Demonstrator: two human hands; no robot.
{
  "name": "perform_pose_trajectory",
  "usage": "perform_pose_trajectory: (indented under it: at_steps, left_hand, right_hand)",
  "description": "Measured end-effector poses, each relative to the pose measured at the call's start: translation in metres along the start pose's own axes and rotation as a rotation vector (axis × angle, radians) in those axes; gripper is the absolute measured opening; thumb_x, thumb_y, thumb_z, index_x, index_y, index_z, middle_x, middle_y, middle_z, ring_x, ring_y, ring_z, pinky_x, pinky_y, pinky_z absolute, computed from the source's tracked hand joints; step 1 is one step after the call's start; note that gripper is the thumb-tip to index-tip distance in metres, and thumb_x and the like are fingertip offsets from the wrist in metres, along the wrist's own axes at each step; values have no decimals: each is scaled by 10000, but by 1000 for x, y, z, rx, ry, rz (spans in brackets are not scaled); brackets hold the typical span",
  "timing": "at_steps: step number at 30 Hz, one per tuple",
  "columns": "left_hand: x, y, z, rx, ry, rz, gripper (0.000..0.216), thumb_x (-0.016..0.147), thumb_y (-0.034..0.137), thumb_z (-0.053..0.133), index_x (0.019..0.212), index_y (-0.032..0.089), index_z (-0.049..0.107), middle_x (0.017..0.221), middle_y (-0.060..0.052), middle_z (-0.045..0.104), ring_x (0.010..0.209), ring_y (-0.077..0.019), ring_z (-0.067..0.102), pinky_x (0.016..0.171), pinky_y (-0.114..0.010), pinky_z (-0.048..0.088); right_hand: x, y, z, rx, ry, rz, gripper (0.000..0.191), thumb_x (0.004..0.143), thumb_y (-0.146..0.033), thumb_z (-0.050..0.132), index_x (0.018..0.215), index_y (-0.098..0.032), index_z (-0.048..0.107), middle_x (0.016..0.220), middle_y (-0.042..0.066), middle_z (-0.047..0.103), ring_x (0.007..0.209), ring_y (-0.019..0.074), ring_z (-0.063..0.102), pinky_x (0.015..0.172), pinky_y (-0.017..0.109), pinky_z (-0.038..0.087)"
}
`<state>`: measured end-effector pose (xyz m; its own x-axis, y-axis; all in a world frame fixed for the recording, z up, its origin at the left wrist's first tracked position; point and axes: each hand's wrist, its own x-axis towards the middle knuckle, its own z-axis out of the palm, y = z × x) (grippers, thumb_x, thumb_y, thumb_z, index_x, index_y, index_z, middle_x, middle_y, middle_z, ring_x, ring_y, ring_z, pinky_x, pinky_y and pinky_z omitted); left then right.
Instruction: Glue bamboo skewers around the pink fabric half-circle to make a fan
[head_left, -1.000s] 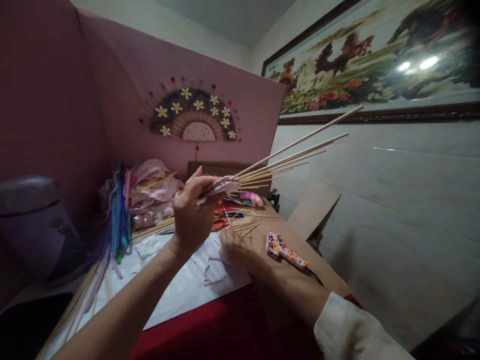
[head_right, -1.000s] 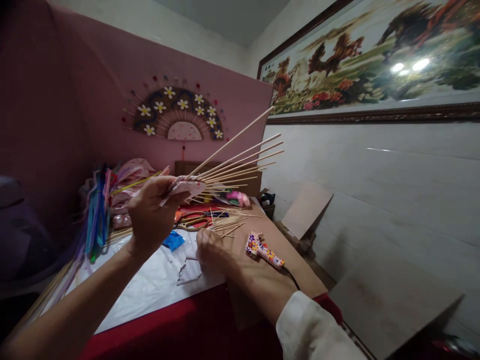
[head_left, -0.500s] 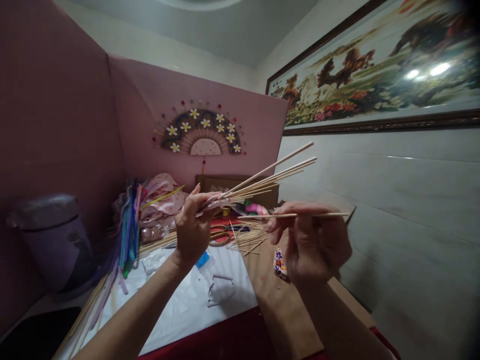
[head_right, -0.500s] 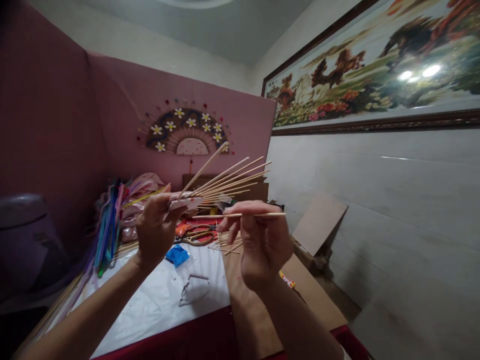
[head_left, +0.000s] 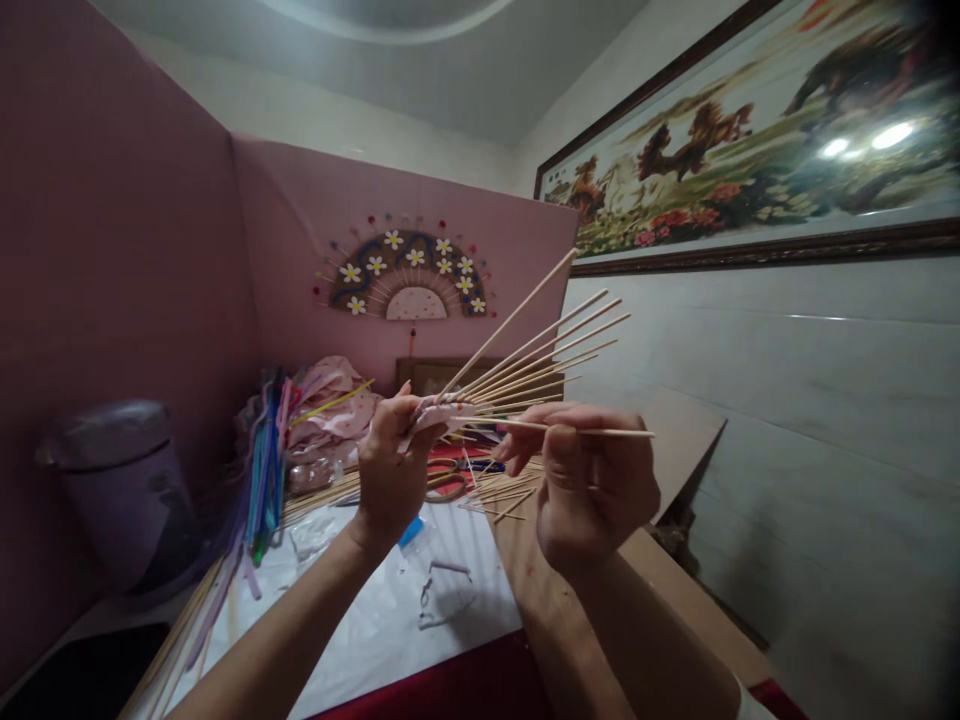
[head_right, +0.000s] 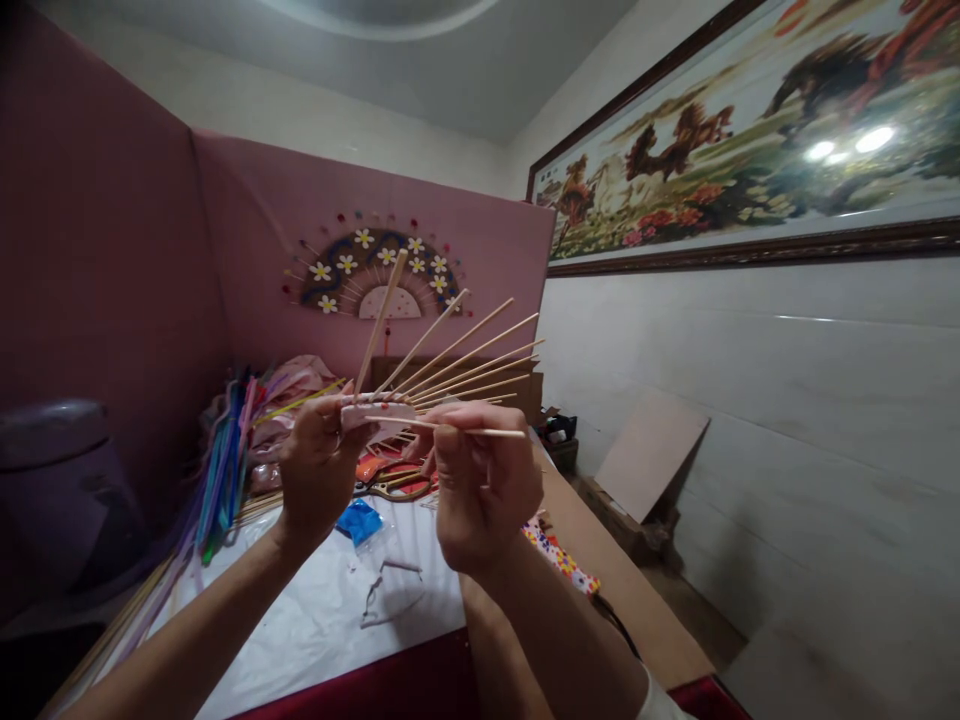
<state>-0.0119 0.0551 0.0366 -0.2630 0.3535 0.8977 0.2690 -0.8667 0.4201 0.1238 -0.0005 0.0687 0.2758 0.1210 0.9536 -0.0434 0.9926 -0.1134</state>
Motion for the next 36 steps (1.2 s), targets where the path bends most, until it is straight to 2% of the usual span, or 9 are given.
perform_pose_trajectory:
  at_steps: [3,7,14,20,28,31,36]
  left_hand:
    - [1,0,-1,1,-6,-2,164,770,231,657,897,204,557,859,-15,674,899,-181,655,881,-391,509]
    - [3,0,-1,39,10,90,135,780,207,647,884,210,560,839,8,678,833,-151,657,931,-415,481]
    - [1,1,-1,48,-20,126,156,784,167,640,914,220,573,862,18,681,799,-136,657,793,-330,540]
    - [-1,2,-1,99,-26,149,174,784,157,638,937,224,591,867,18,678,940,-170,644,928,-409,485]
    - [0,2,-2,37,-35,167,184,790,152,632,950,225,580,912,17,685,946,-165,646,1018,-464,416]
    - [0,3,-2,-13,-60,196,160,795,143,623,920,218,558,922,10,694,887,-163,666,1026,-489,402]
    - [0,4,-3,-70,-75,160,160,815,151,601,935,227,528,987,-18,698,956,-191,659,998,-498,423]
  right_hand:
    - [-2,4,3,37,15,60,55,888,-167,486,915,-196,523,779,4,614,527,102,611,356,215,437]
    - [-5,3,4,32,25,92,55,895,-179,485,915,-193,534,808,14,624,543,104,624,371,221,458]
    - [-5,-1,2,-3,8,107,80,905,-148,453,929,-190,517,833,19,633,579,103,646,384,210,469]
    - [-4,1,2,9,31,92,68,900,-152,464,924,-192,514,823,21,639,566,106,642,384,215,460]
    - [-4,4,3,44,83,108,55,892,-159,484,923,-185,521,787,7,628,543,110,637,361,208,445]
    - [-4,3,3,57,91,94,60,890,-151,487,930,-181,521,792,13,644,552,119,644,375,218,453]
    - [-3,-3,2,75,85,35,84,892,-141,479,945,-185,527,824,20,650,559,119,645,388,228,464]
